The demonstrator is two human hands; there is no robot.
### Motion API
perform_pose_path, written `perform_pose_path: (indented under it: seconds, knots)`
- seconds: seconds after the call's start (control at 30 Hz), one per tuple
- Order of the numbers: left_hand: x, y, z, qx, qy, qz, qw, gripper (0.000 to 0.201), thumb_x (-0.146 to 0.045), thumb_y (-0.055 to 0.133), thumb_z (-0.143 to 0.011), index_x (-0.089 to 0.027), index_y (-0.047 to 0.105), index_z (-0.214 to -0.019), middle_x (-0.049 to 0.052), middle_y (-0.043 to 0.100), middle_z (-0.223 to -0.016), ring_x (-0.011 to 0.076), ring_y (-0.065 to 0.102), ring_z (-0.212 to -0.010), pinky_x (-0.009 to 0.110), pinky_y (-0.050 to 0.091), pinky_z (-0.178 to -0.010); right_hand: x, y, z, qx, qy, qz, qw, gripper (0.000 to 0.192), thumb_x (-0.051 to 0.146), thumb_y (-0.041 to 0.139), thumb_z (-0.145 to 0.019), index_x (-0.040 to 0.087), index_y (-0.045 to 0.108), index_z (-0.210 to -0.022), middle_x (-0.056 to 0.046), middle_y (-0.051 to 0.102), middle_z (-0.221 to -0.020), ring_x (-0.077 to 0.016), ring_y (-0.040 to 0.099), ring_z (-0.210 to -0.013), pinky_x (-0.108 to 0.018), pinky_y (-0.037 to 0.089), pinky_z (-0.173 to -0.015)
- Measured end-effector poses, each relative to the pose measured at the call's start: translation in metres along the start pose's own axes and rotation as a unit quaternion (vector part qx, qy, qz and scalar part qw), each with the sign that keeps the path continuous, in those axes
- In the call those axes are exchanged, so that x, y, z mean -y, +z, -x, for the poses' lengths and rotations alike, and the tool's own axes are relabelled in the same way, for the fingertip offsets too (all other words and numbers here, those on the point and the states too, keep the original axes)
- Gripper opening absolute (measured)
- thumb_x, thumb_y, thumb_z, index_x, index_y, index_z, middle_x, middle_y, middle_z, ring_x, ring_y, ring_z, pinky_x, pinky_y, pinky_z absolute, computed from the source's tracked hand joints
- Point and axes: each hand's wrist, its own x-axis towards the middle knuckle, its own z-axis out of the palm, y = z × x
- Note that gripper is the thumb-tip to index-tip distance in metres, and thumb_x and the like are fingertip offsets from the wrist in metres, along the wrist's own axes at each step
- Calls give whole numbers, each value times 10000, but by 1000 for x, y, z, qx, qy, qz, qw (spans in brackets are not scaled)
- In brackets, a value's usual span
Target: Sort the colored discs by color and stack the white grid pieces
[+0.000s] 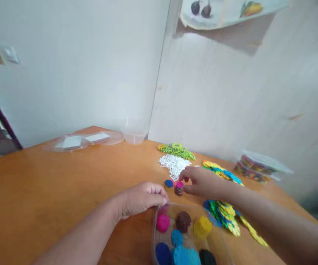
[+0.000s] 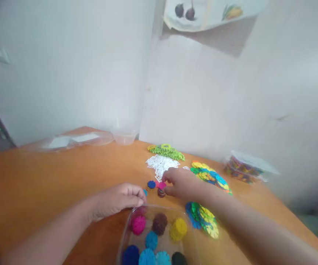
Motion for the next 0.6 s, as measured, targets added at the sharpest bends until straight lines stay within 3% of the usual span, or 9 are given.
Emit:
perform_pose_path:
  seconds: [0.2,0.33,0.5,0.6]
  knots:
    - [-4,2,4,-3,-4,13,1000,263,-378,611,-754,-153,671,-874,-24,584,-754,119,468,-720,240,347,-717,0,-3,-1,3,6,0,1000,271,410,598,-815,234,697,-996,-49,688,-945,-186,612,-804,-274,423,-690]
    - [-1,2,3,-11,-9,14,1000,264,-373,621,-753,-151,680,-881,-12,613,-772,125,492,-739,244,364,-728,8,-13,7,-39,-12,-24,999,241,356,590,-831,239,687,-1019,-35,675,-922,-164,594,-774,-260,406,-655]
    - [4,1,1,0,15,41,999,246,-365,637,-759,-142,674,-857,14,648,-822,137,531,-772,253,388,-750,42,-26,31,-81,-101,-42,991,220,330,570,-867,236,659,-1046,-25,654,-888,-149,578,-773,-257,402,-661]
    - [5,1,0,5,18,53,998,222,-350,645,-751,-145,663,-835,-5,626,-776,129,523,-734,240,385,-703,63,-27,43,-49,-179,-33,982,198,301,557,-889,216,650,-1041,-38,641,-873,-148,579,-784,-260,406,-673]
